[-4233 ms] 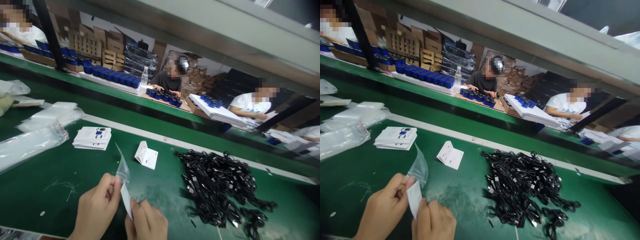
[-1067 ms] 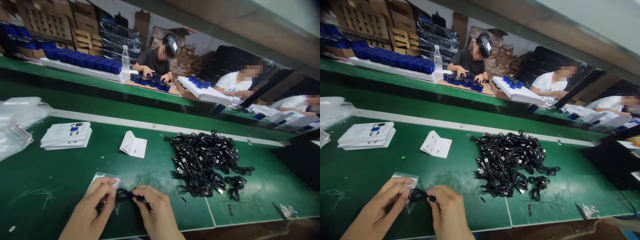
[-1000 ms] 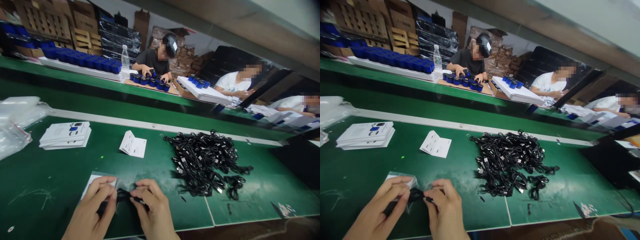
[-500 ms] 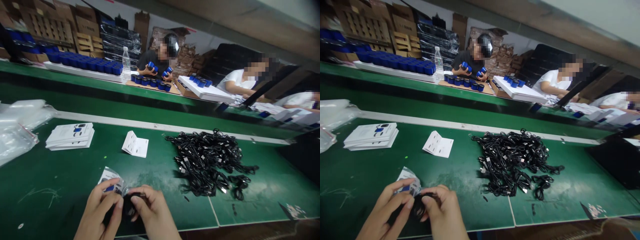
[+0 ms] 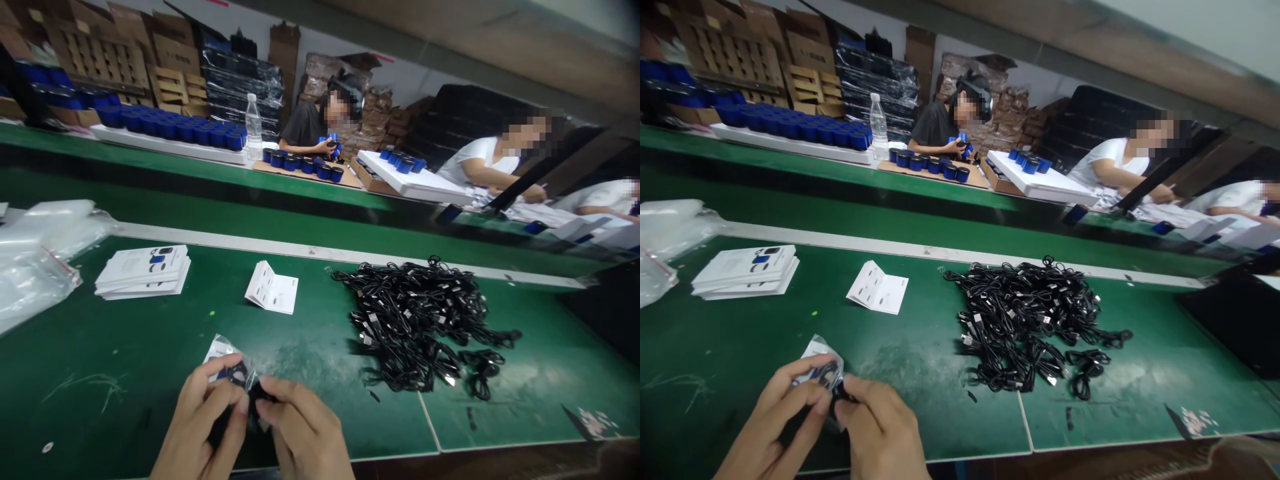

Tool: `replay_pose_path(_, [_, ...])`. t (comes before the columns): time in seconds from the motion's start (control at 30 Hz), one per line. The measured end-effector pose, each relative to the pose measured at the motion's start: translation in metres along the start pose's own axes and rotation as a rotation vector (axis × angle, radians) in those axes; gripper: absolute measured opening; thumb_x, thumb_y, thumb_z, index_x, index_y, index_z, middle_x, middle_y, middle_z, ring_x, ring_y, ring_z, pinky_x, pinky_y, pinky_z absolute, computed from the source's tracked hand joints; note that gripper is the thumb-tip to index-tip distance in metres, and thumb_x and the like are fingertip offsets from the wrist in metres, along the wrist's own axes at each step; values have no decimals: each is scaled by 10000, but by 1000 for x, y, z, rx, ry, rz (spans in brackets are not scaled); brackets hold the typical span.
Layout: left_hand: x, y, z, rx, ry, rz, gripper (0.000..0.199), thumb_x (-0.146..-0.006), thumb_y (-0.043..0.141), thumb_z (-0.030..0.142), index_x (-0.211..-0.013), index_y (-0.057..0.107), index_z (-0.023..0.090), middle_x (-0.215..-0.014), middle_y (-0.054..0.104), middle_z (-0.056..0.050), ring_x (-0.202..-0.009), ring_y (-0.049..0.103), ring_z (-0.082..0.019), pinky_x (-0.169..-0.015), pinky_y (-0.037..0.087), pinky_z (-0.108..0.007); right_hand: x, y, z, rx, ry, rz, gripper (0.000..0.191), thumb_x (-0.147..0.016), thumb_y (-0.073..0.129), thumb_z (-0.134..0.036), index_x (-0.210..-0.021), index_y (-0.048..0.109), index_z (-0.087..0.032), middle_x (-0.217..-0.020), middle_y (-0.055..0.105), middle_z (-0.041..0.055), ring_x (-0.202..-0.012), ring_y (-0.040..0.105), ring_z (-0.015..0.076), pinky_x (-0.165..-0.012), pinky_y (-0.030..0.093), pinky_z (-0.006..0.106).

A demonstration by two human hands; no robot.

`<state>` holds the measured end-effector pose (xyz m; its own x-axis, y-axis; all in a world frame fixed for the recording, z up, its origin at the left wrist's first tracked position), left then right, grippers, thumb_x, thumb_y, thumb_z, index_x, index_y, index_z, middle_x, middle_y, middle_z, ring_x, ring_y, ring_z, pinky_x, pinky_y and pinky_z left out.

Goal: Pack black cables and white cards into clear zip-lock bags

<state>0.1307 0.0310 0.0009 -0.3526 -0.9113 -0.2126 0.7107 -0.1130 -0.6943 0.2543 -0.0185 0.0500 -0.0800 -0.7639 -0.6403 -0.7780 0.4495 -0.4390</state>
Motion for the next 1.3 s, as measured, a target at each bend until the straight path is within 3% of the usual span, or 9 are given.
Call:
replay_pose_path(0.27, [1,-15,23,145,12,129,144,-885,441,269,-801,558,272,-1235,438,0,-1115,481,-169,-914,349,-276,1,3,11,54,166,48,199,-911,502,-216,-893,700,-204,-788,662,61,-661,581,167,-562,466,272])
replay_pose_path(0.47, [1,-17,25,161,20,135,144,-891,439,271,-795,546,290,-1222,438,16,-1079,486,-181,-906,332,-337,-16,4,-8,-19,32,-118,204,-807,642,-138,-968,685,-255,-936,738,-31,-891,634,187,-750,497,286])
replay_pose_path(0.6, [0,-19,32,101,71,153,130,-870,449,237,-802,538,303,-1207,441,27,-1053,484,-184,-869,339,-350,-13,14,-13,66,-84,-163,165,-857,523,-148,-886,668,-222,-900,742,0,-1051,606,247,-804,478,343])
replay_pose_path(0.73, [-1,-25,24,118,30,164,106,-858,466,268,-804,549,304,-1226,441,26,-1102,466,-204,-901,342,-382,-11,4,-14,21,-51,-48,152,-873,522,-211,-993,617,-220,-917,700,31,-1033,603,221,-891,454,363])
replay_pose_path(0.9, [1,-11,-5,313,-262,42,252,-898,412,425,-742,530,267,-1259,440,13,-1194,465,-219,-934,402,-375,-5,-6,-12,166,45,62,153,-839,594,-279,-962,625,-194,-1046,588,111,-962,572,258,-788,487,396])
replay_pose_path(1.0, [-1,-14,-14,294,-251,33,197,-868,468,469,-912,553,296,-1344,425,-8,-1228,470,-231,-966,440,-369,-4,1,1,56,151,-36,117,-834,558,-159,-879,655,-208,-976,609,74,-810,595,195,-695,497,323])
replay_pose_path(1.13, [-6,-11,-32,244,-252,-148,519,-784,605,470,-1261,448,338,-1336,538,-37,-1207,523,-256,-907,512,-337,-8,10,11,-227,253,-257,172,-819,567,-143,-876,695,-243,-971,619,45,-816,612,172,-714,506,283])
replay_pose_path(1.2, [-3,-1,-40,296,-320,-284,413,-758,633,478,-1129,579,306,-1122,687,-26,-1053,637,-248,-835,548,-290,-10,7,14,-327,296,-284,245,-808,583,-117,-978,681,-265,-949,627,33,-805,624,159,-716,510,262])
replay_pose_path(1.3, [0,1,-41,384,-419,-276,299,-698,679,502,-876,674,261,-886,746,-16,-870,700,-234,-729,568,-235,-6,-1,37,-404,514,-164,353,-759,642,-97,-1085,606,-229,-866,648,16,-706,634,135,-665,513,229])
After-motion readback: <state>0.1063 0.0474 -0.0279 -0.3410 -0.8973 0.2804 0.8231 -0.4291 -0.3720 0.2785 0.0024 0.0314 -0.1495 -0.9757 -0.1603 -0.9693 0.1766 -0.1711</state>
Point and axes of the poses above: each hand's wrist, its own x-axis away from the middle knuckle, its own y-axis out of the palm, z = x × y, the point moved 10 cm from there along -x, towards the middle knuckle
